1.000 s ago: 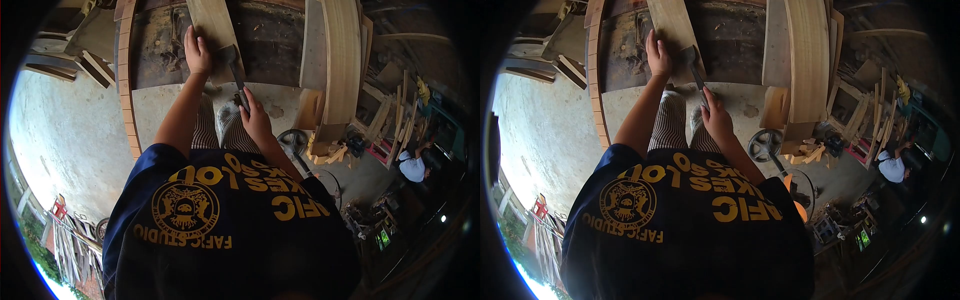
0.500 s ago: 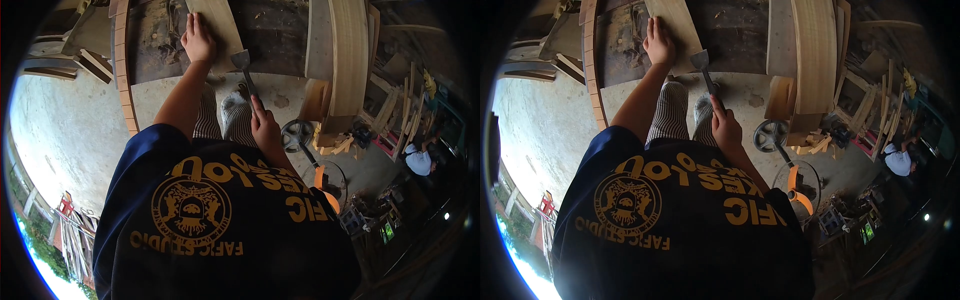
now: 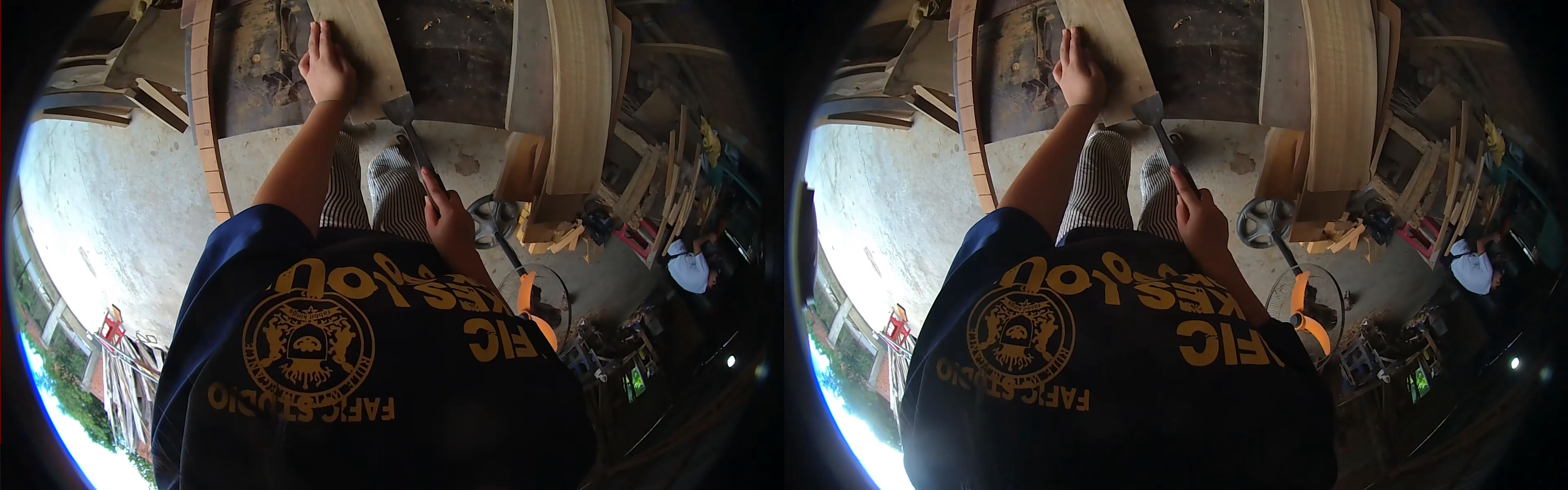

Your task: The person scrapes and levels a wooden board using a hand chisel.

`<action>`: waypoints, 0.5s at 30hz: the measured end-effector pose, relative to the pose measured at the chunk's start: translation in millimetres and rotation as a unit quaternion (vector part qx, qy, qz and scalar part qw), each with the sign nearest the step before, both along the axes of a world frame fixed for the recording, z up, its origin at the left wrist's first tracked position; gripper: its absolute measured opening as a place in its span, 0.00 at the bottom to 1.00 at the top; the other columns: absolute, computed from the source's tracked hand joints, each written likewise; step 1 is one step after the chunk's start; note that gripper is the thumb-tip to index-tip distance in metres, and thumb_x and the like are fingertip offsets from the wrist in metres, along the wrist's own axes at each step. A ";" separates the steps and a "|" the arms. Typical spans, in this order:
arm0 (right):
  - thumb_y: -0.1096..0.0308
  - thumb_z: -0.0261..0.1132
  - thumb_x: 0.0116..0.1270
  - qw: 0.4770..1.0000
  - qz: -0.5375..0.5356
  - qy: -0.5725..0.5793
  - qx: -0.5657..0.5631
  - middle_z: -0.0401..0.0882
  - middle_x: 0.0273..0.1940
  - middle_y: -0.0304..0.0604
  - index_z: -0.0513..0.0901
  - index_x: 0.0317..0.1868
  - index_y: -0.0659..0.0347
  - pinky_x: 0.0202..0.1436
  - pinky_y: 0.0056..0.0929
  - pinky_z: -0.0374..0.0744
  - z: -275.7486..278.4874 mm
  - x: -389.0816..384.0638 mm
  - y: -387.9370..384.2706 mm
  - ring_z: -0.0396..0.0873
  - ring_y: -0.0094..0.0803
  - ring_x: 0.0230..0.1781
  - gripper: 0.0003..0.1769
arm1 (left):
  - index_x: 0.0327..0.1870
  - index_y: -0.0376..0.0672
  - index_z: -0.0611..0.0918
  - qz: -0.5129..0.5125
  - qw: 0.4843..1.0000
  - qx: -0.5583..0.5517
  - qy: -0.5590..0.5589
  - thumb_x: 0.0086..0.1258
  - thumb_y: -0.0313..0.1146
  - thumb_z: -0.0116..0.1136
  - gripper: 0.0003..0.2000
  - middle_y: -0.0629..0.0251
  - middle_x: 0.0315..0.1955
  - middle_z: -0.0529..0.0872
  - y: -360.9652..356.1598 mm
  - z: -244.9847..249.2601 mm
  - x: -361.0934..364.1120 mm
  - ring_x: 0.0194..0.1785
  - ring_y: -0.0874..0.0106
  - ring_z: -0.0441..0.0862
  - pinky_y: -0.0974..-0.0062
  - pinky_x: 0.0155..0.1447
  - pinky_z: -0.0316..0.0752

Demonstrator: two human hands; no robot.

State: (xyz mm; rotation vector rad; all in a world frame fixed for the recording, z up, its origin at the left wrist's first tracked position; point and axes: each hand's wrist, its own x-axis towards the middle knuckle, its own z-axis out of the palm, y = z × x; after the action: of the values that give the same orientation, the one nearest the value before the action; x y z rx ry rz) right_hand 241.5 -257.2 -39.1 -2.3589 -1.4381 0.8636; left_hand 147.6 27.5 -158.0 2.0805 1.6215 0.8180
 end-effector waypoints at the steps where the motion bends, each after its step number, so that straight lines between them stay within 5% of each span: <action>1: 0.66 0.60 0.68 1.000 -0.001 0.011 -0.016 0.71 0.28 0.46 0.64 0.72 0.31 0.24 0.37 0.78 3.8 0.9 -1.3 0.77 0.39 0.20 0.33 | 0.71 0.46 0.66 0.001 1.000 0.001 0.000 0.69 0.31 0.46 0.26 0.57 0.71 0.65 -0.3 0.7 -0.1 0.66 0.65 0.70 0.65 0.69 0.56; 8: 0.66 0.60 0.69 0.999 -0.001 -0.027 0.042 0.71 0.28 0.45 0.64 0.72 0.30 0.25 0.37 0.78 -12.3 -0.5 19.2 0.77 0.39 0.21 0.34 | 0.71 0.46 0.66 0.001 1.000 0.002 -0.007 0.69 0.31 0.46 0.26 0.58 0.72 0.65 1.5 0.3 -1.3 0.67 0.66 0.70 0.65 0.69 0.56; 15: 0.67 0.61 0.67 1.000 0.009 -0.007 -0.019 0.73 0.30 0.46 0.64 0.72 0.31 0.29 0.39 0.79 6.9 7.0 22.2 0.79 0.42 0.24 0.34 | 0.71 0.46 0.66 0.000 1.000 -0.004 -0.010 0.68 0.30 0.46 0.27 0.59 0.71 0.65 0.1 0.8 -0.6 0.67 0.67 0.69 0.65 0.69 0.55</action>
State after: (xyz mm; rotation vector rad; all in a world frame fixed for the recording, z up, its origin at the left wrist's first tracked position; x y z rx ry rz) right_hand 248.5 -235.0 -32.2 -2.3872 -1.4643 0.8878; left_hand 147.0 27.5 -157.2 2.0594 1.6118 0.8280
